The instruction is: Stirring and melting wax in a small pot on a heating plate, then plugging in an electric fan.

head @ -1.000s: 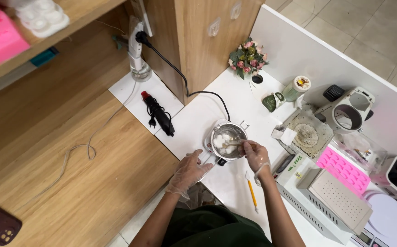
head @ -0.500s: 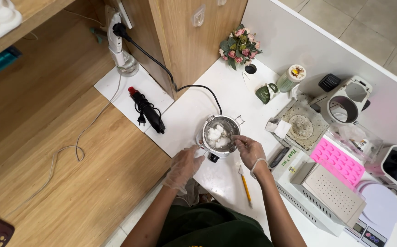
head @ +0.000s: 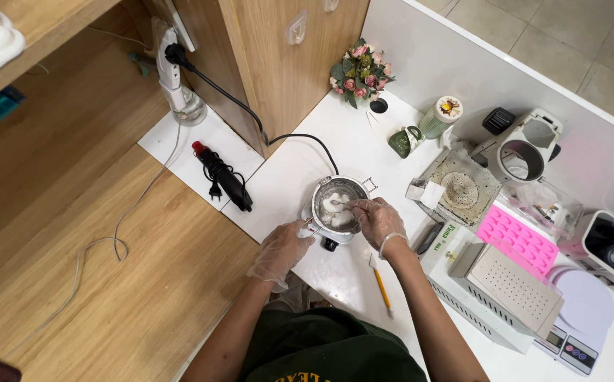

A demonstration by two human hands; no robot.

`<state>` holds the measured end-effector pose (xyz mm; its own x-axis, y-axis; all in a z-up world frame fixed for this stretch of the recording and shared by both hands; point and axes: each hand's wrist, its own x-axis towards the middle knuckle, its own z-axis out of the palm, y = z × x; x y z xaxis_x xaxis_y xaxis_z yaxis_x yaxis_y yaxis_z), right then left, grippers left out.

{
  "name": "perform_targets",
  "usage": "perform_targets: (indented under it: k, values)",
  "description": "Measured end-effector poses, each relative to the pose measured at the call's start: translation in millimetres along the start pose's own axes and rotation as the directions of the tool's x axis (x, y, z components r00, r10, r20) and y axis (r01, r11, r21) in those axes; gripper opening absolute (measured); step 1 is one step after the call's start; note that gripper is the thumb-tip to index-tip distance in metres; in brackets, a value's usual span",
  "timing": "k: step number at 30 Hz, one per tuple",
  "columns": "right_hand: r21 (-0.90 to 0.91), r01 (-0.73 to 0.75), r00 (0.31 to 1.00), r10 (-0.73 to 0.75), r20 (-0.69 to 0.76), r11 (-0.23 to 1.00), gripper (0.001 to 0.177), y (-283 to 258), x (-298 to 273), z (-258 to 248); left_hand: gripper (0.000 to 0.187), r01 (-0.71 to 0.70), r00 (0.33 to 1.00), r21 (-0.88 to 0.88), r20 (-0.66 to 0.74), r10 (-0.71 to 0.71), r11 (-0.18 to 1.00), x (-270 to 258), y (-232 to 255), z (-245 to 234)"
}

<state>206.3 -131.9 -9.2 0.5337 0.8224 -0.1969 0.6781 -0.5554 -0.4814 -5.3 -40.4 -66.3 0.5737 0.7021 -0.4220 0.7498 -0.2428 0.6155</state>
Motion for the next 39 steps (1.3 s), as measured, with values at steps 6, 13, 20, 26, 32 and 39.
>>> perform_targets:
  k: [6,13,20,26,32,39]
  values:
    - [-0.166,0.124,0.990,-0.132,-0.040,0.978,0.022,0.0,7.6,5.8,0.057,0.058,0.989,0.007,0.136,-0.058,0.998,-20.7,39.8,-43.0]
    - [-0.095,0.138,0.981,-0.149,-0.122,0.986,0.021,-3.6,8.3,-1.6,0.058,0.027,0.995,0.037,0.097,-0.030,0.999,-10.0,26.1,-30.7]
    - [-0.203,0.161,0.983,-0.175,-0.052,0.966,0.021,-2.7,12.8,5.2,0.064,-0.028,0.992,0.109,0.124,0.014,0.994,6.3,8.0,-13.3]
    - [-0.227,0.205,0.976,-0.215,-0.020,0.952,0.021,3.6,10.5,5.1,0.062,-0.054,0.994,0.136,0.098,0.041,0.989,4.1,8.8,-15.1]
    - [-0.188,0.186,0.978,-0.200,-0.054,0.964,0.022,-1.5,20.5,9.3,0.060,-0.036,0.992,0.103,0.125,0.023,0.994,3.9,8.5,-16.3]
    - [-0.210,0.201,0.976,-0.214,-0.039,0.957,0.022,15.7,9.6,15.4,0.063,-0.009,0.993,0.051,0.116,0.003,0.999,-2.1,14.6,-20.7]
